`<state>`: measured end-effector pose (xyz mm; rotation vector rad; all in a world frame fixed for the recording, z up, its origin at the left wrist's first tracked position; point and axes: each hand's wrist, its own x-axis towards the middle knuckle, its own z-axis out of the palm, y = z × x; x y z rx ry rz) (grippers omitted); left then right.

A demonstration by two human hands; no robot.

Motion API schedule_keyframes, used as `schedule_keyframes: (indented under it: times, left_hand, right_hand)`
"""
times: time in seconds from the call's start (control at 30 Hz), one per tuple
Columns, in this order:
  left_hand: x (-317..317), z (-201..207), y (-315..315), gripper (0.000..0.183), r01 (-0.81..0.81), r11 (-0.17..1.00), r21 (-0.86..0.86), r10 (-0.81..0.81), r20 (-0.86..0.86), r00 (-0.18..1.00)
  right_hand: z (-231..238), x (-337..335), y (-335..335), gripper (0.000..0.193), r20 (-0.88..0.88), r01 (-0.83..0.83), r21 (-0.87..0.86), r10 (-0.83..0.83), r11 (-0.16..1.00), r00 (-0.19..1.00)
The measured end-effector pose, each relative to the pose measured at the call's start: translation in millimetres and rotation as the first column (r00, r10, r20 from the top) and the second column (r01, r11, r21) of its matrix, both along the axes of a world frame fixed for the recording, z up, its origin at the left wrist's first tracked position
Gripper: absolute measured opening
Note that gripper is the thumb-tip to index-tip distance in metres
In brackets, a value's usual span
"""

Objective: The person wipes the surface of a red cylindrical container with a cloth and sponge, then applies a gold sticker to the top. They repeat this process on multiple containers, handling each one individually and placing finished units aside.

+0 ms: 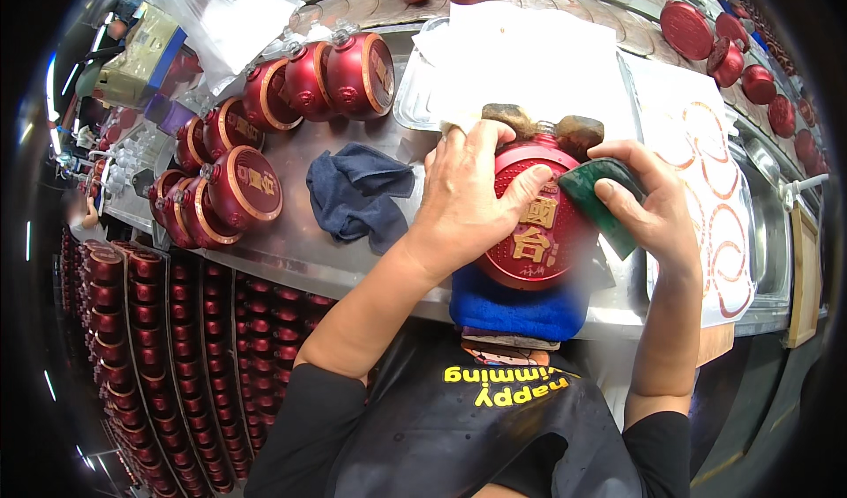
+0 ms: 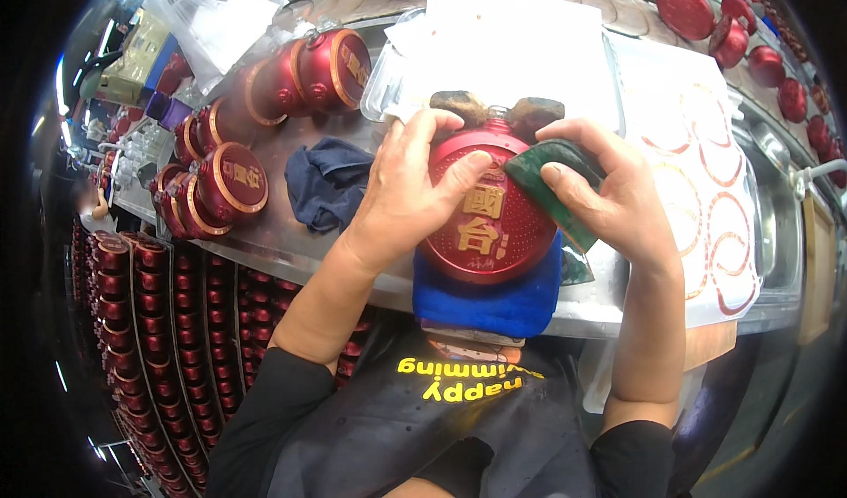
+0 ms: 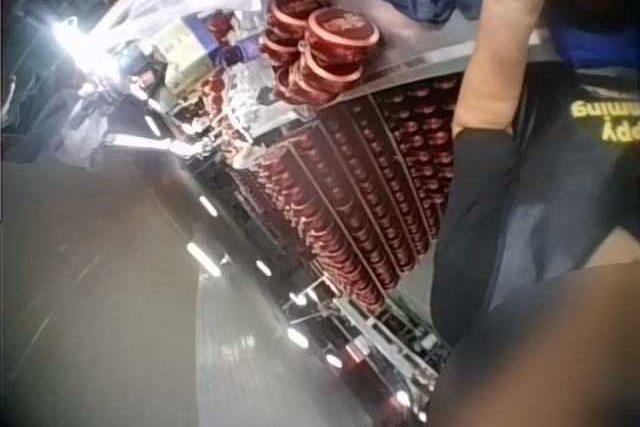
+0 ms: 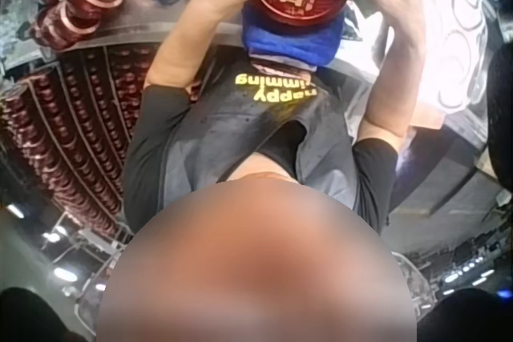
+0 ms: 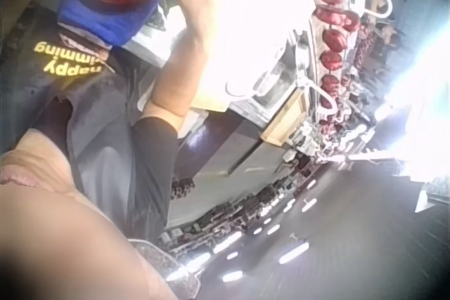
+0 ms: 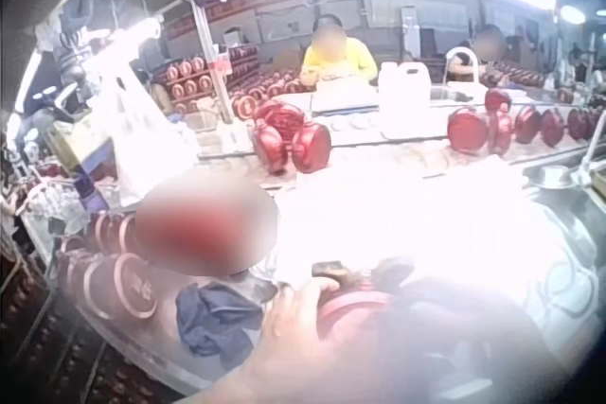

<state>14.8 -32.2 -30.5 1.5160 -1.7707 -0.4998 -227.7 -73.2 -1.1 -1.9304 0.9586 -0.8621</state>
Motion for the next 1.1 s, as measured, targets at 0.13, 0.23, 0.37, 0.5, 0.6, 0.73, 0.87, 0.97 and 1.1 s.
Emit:
schedule_keyframes:
  times: [0.13, 0.23, 0.37, 0.5, 0.6, 0.73, 0.87, 0.97, 1.1]
  left_hand:
    - [1.8, -3.9, 11.8, 0.072, -0.009, 0.999, -0.033, 0.009, -0.017, 1.0]
    - [-3.0, -8.1, 20.8, 0.076, -0.016, 0.996, -0.09, 0.02, 0.046, 0.999]
    - [-4.3, -10.9, 23.0, 0.078, -0.027, 0.995, -0.099, 0.033, 0.057, 0.998]
    - [-3.9, -11.7, 21.8, 0.078, -0.016, 0.993, -0.119, 0.024, 0.071, 0.997]
    - [-3.8, -12.5, 21.4, 0.078, -0.016, 0.992, -0.126, 0.025, 0.063, 0.998]
    - [-3.5, -13.3, 20.3, 0.077, -0.015, 0.993, -0.113, 0.021, 0.051, 0.998]
    - [-2.6, -13.3, 19.3, 0.076, -0.013, 0.994, -0.11, 0.018, 0.046, 0.999]
    - [-2.1, -13.2, 19.0, 0.075, -0.01, 0.994, -0.111, 0.015, 0.04, 0.999]
    - [-2.1, -13.4, 18.9, 0.074, -0.004, 0.994, -0.109, 0.008, 0.03, 1.0]
  right_hand:
    - [5.6, -5.7, 12.8, 0.029, -0.089, 0.145, -0.196, -0.165, 0.97, 0.982]
    - [4.4, -4.2, 25.6, 0.031, -0.122, 0.165, -0.467, -0.248, 0.869, 0.961]
    - [-10.3, 11.3, 38.5, 0.06, -0.228, 0.001, -0.602, -0.174, 0.799, 0.958]
    - [-16.2, 18.4, 48.6, 0.063, -0.365, -0.064, -0.582, -0.19, 0.811, 0.912]
    - [-16.2, 20.4, 49.6, 0.061, -0.41, -0.073, -0.584, -0.216, 0.809, 0.886]
    - [-16.0, 21.8, 49.4, 0.059, -0.417, -0.071, -0.591, -0.229, 0.804, 0.879]
    - [-17.2, 21.9, 50.4, 0.059, -0.417, -0.063, -0.588, -0.235, 0.806, 0.878]
    - [-16.9, 21.5, 50.4, 0.059, -0.421, -0.065, -0.585, -0.234, 0.808, 0.877]
    - [-15.3, 21.8, 49.9, 0.058, -0.424, -0.07, -0.579, -0.227, 0.812, 0.877]
